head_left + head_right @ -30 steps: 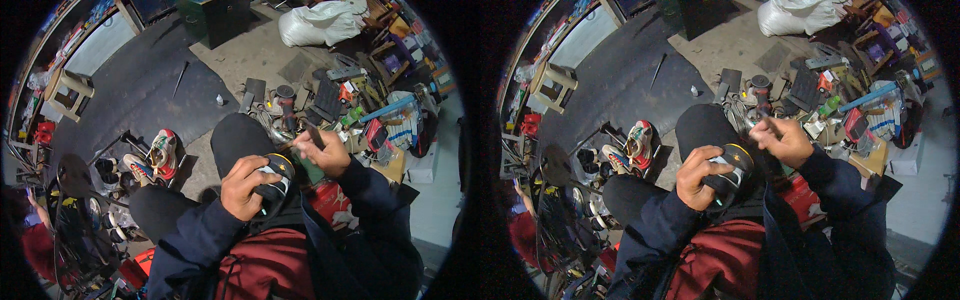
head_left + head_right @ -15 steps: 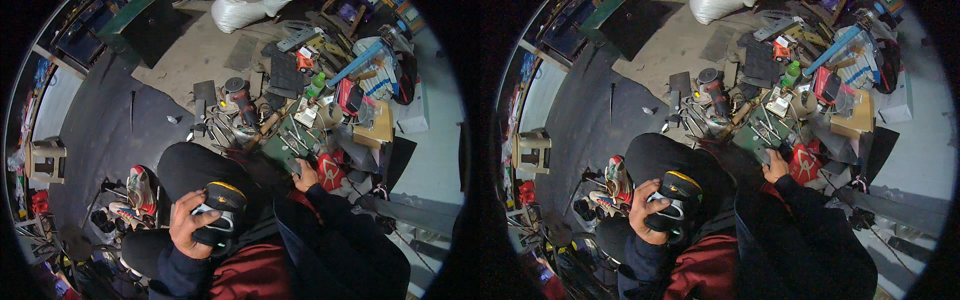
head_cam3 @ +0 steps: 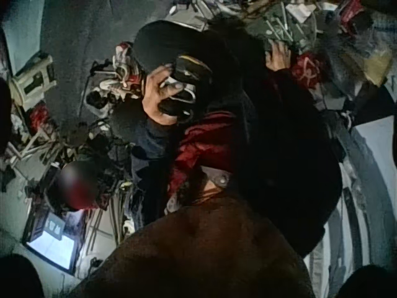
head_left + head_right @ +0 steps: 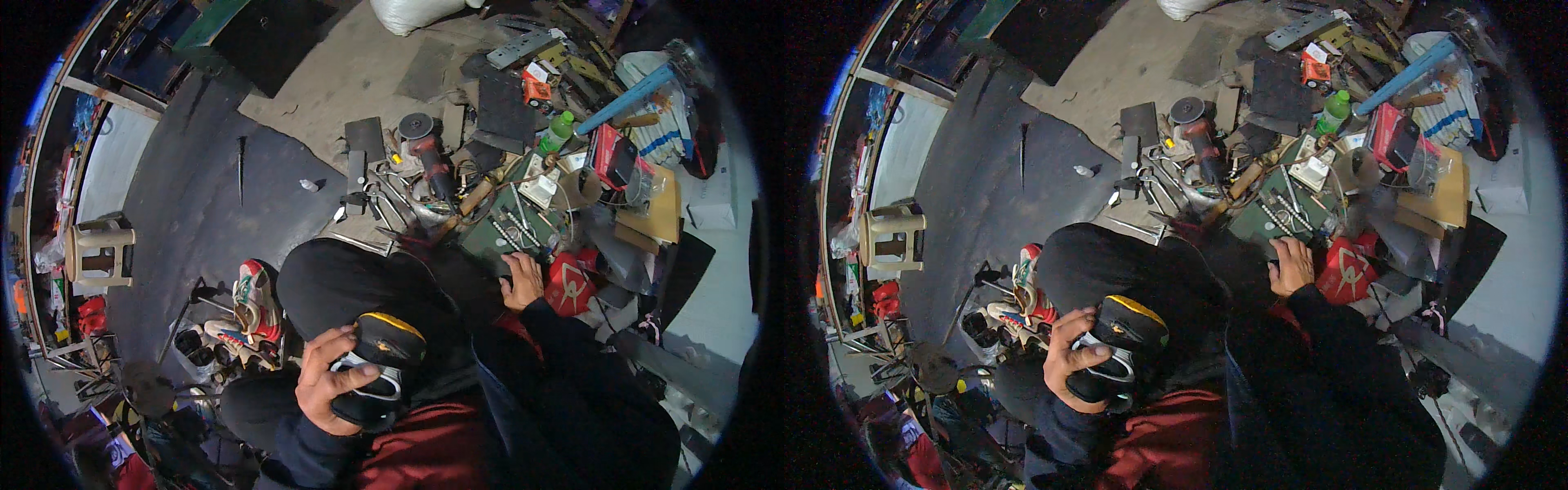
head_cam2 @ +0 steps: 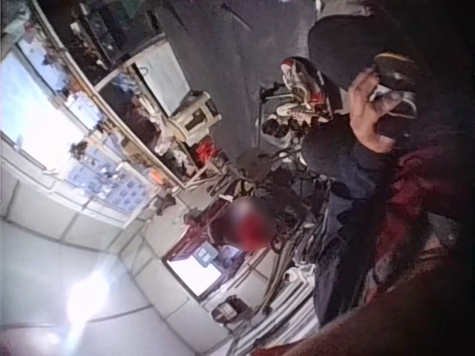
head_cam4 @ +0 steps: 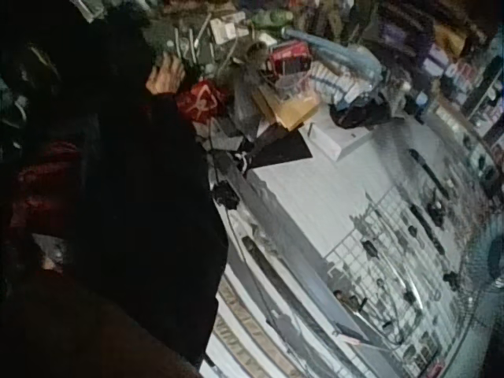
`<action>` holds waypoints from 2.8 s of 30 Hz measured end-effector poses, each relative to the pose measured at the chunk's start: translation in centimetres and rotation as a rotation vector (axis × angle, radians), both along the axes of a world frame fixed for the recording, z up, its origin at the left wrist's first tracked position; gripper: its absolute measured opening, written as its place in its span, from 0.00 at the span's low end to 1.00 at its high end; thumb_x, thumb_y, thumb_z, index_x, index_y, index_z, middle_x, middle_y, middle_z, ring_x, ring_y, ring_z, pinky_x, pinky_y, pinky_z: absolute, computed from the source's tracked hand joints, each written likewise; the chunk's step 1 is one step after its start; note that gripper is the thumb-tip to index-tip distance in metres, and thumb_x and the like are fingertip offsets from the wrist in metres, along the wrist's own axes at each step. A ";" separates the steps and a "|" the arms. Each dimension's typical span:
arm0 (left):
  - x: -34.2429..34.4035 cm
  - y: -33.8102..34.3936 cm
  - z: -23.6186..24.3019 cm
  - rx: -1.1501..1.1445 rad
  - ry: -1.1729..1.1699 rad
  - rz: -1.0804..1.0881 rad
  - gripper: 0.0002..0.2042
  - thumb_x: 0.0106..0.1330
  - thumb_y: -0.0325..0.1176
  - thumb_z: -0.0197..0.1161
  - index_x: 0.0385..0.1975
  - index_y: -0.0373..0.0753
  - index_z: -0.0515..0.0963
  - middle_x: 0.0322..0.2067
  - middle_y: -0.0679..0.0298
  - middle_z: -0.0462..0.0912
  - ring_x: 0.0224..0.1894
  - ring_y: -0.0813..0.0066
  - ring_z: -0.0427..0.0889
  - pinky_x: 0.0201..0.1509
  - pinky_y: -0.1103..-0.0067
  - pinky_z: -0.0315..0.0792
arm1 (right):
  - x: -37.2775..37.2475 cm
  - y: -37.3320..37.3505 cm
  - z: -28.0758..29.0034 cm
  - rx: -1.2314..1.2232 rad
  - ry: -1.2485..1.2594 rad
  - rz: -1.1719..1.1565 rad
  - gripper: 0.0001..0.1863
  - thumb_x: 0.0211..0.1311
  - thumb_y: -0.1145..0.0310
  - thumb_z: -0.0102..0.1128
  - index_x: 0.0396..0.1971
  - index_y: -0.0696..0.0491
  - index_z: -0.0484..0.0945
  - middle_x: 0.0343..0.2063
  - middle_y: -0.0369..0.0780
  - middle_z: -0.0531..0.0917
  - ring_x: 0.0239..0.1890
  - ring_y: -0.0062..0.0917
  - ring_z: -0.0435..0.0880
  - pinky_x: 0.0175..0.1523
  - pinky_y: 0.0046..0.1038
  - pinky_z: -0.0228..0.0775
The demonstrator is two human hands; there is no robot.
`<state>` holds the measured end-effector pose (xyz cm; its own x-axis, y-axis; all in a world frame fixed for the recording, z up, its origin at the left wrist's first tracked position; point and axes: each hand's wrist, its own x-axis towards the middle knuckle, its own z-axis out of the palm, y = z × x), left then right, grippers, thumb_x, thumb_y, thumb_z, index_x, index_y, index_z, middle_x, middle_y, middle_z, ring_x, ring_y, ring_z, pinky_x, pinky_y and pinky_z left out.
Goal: The person holds a black sneaker on their lap and uses a red-handled screwdriver to pry and separate the sole from the upper. They then apply glue from a small white bottle along the separated edge and press the parts together to bond them.
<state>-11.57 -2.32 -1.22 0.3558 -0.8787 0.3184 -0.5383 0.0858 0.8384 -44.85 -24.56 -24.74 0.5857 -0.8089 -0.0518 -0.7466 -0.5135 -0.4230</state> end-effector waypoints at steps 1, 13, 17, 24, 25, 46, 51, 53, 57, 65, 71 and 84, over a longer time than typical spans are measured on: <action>0.1 0.0 0.1 0.006 0.025 -0.008 0.16 0.49 0.31 0.82 0.40 0.43 0.88 0.50 0.52 0.83 0.57 0.41 0.84 0.59 0.56 0.79 | 0.5 0.5 0.1 0.043 -0.054 0.057 0.29 0.56 0.72 0.68 0.60 0.52 0.77 0.55 0.50 0.78 0.58 0.52 0.77 0.62 0.50 0.69; 1.5 0.4 1.7 0.121 0.131 -0.021 0.15 0.54 0.34 0.81 0.43 0.51 0.93 0.49 0.55 0.85 0.56 0.45 0.85 0.58 0.58 0.82 | 23.6 -1.5 -14.2 0.340 0.481 0.242 0.29 0.61 0.64 0.68 0.64 0.44 0.77 0.58 0.47 0.81 0.56 0.46 0.87 0.56 0.47 0.82; 2.4 0.8 1.0 0.120 0.143 0.024 0.15 0.55 0.36 0.78 0.44 0.52 0.93 0.49 0.54 0.85 0.56 0.44 0.85 0.57 0.59 0.83 | 27.0 -4.1 -17.1 0.275 0.663 0.329 0.17 0.58 0.59 0.66 0.46 0.49 0.89 0.43 0.47 0.91 0.49 0.43 0.92 0.51 0.46 0.83; 2.6 0.0 0.2 0.051 0.139 0.055 0.15 0.56 0.40 0.79 0.43 0.50 0.92 0.48 0.53 0.85 0.53 0.44 0.86 0.56 0.61 0.83 | 25.4 -4.2 -13.7 0.302 0.514 0.393 0.17 0.57 0.53 0.64 0.31 0.52 0.89 0.42 0.49 0.89 0.51 0.47 0.88 0.54 0.46 0.81; 2.4 -0.1 0.2 0.037 0.136 0.057 0.16 0.54 0.41 0.79 0.43 0.49 0.92 0.48 0.53 0.84 0.53 0.44 0.85 0.56 0.61 0.82 | 24.7 -4.1 -12.4 0.279 0.432 0.359 0.19 0.62 0.52 0.64 0.37 0.53 0.90 0.41 0.50 0.88 0.49 0.47 0.87 0.53 0.47 0.79; -1.2 1.5 0.1 -0.138 -0.073 0.047 0.19 0.45 0.23 0.66 0.41 0.42 0.89 0.49 0.52 0.83 0.53 0.47 0.84 0.57 0.63 0.79 | 9.1 3.7 36.4 0.849 0.054 0.604 0.09 0.73 0.69 0.59 0.44 0.58 0.76 0.38 0.47 0.78 0.43 0.44 0.80 0.51 0.38 0.72; -1.8 1.9 0.1 -0.169 -0.086 0.082 0.24 0.40 0.19 0.61 0.41 0.43 0.89 0.50 0.51 0.83 0.54 0.47 0.84 0.58 0.63 0.80 | 9.0 5.4 37.1 0.631 0.109 0.605 0.09 0.73 0.70 0.60 0.45 0.60 0.76 0.37 0.50 0.77 0.41 0.49 0.80 0.47 0.42 0.72; -1.9 2.2 0.2 -0.168 -0.079 0.087 0.25 0.40 0.18 0.60 0.41 0.43 0.89 0.50 0.52 0.83 0.53 0.48 0.84 0.58 0.64 0.80 | 9.1 6.0 37.3 0.610 0.154 0.592 0.10 0.73 0.70 0.60 0.46 0.60 0.76 0.37 0.51 0.78 0.41 0.50 0.80 0.47 0.42 0.72; -2.0 2.4 0.3 -0.170 -0.095 0.096 0.25 0.40 0.17 0.61 0.41 0.44 0.89 0.49 0.52 0.83 0.53 0.48 0.84 0.57 0.64 0.80 | 9.4 6.9 37.9 0.557 0.130 0.558 0.12 0.73 0.68 0.62 0.46 0.61 0.77 0.35 0.50 0.79 0.39 0.48 0.81 0.45 0.41 0.72; -2.4 2.6 0.5 -0.152 -0.144 0.081 0.26 0.40 0.18 0.65 0.44 0.47 0.88 0.50 0.55 0.82 0.55 0.51 0.82 0.56 0.63 0.80 | 10.1 7.8 38.8 0.782 0.291 0.215 0.15 0.75 0.60 0.61 0.44 0.59 0.82 0.31 0.48 0.82 0.36 0.42 0.84 0.43 0.41 0.73; -2.2 2.4 0.5 -0.175 -0.159 0.079 0.26 0.40 0.19 0.68 0.44 0.49 0.86 0.49 0.56 0.82 0.55 0.51 0.82 0.57 0.62 0.79 | 10.2 7.9 38.5 0.581 0.301 0.385 0.16 0.75 0.59 0.60 0.45 0.59 0.81 0.34 0.53 0.83 0.38 0.50 0.84 0.43 0.43 0.73; -2.8 0.2 0.4 0.085 -0.053 0.262 0.19 0.53 0.29 0.73 0.48 0.47 0.84 0.42 0.60 0.89 0.49 0.56 0.88 0.51 0.67 0.80 | 7.4 8.2 35.5 0.542 0.134 0.406 0.16 0.75 0.57 0.60 0.39 0.58 0.78 0.29 0.51 0.79 0.34 0.49 0.80 0.41 0.43 0.70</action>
<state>-14.33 -2.12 -0.81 0.5593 -0.7831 0.2721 -0.5765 -0.1315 0.8065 -37.44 -16.40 10.77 0.7970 -0.3664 -0.4801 -0.6037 -0.5059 -0.6162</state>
